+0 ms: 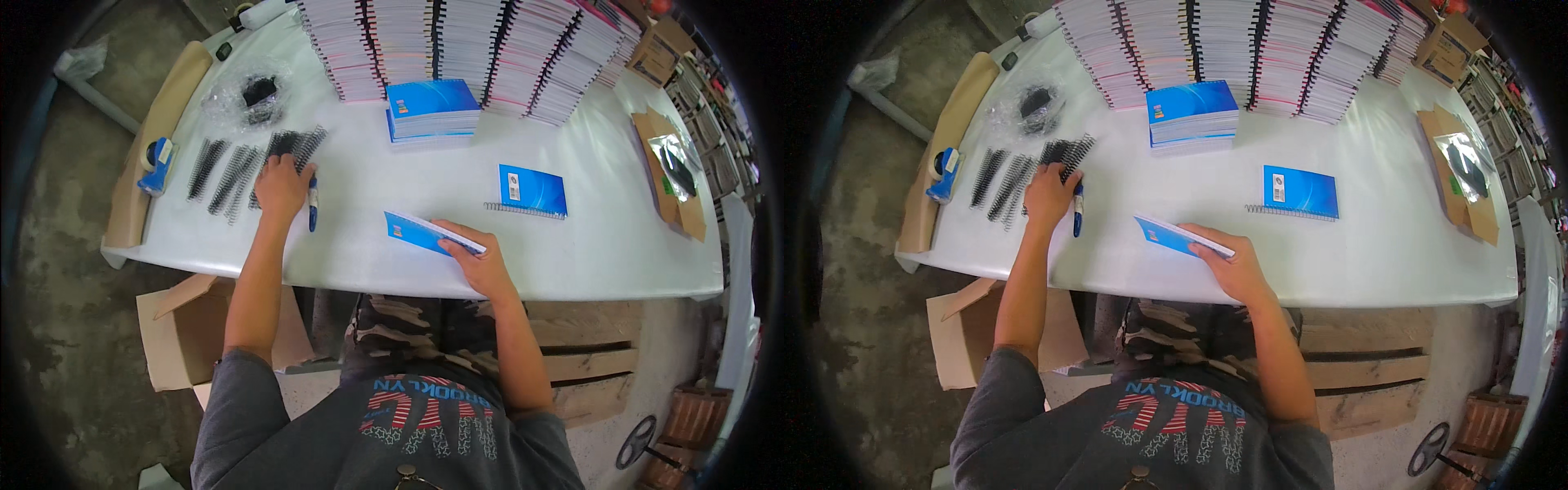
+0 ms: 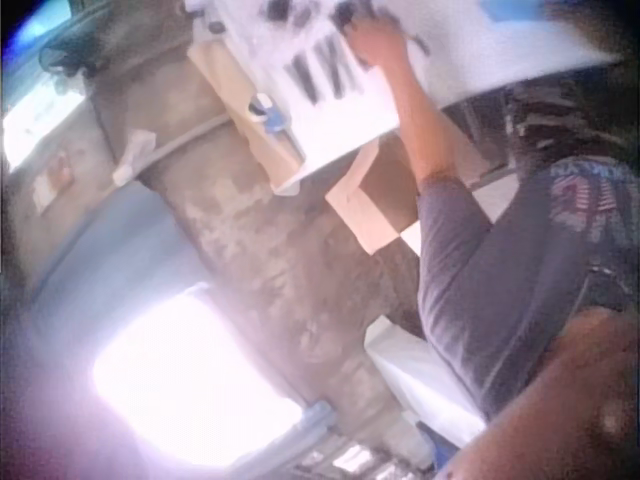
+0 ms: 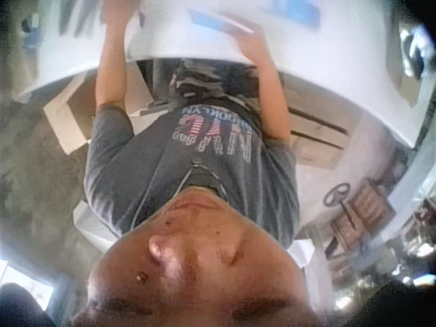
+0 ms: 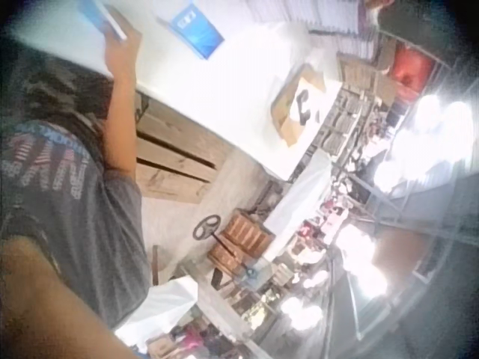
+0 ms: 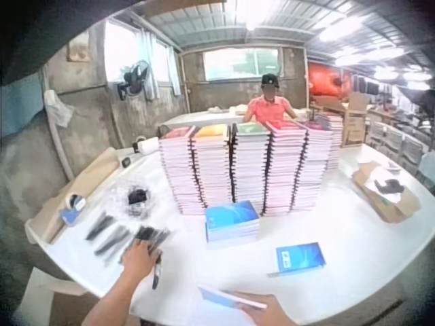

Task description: The person trims the ends of wire spirals on a stack of notebooks using pliers and then manually inserts a wire spiral into the spine of a new notebook.

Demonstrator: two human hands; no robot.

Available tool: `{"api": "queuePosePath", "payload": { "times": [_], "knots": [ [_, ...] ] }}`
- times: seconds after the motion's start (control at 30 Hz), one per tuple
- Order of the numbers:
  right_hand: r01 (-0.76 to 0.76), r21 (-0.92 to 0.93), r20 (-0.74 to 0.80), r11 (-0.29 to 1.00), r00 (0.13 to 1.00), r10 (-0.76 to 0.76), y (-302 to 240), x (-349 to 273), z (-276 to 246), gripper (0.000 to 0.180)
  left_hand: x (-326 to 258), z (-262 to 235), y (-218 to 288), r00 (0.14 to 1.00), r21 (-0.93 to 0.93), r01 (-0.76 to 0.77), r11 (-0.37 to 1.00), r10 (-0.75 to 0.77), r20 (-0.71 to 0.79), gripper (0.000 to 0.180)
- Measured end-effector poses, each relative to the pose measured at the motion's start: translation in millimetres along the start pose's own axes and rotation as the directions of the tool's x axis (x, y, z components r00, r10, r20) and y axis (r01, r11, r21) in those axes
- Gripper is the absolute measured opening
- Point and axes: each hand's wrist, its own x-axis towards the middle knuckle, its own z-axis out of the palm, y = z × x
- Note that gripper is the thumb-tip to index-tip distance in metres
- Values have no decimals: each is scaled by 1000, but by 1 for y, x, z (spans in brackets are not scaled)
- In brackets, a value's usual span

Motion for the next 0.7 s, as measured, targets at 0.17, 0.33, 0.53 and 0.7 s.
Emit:
{"api": "queuePosePath", "payload": {
  "times": [0.17,0.33,0.53,0.7],
  "knots": [
    [22,-2,-51,1000,998,-22,5,3,-9,27,14,-8,-5,974,-77,119,990,-102,201,29],
    [21,14,-37,1000,999,-21,3,4,-8,28,6,-30,14,993,-491,115,863,-110,40,22],
    [87,37,-65,996,994,-85,13,3,-11,30,-47,-58,74,750,-740,225,633,373,547,25],
    [91,38,-63,995,994,-89,10,3,-8,28,-51,-45,68,768,-767,153,623,414,489,38]
  ]
}}
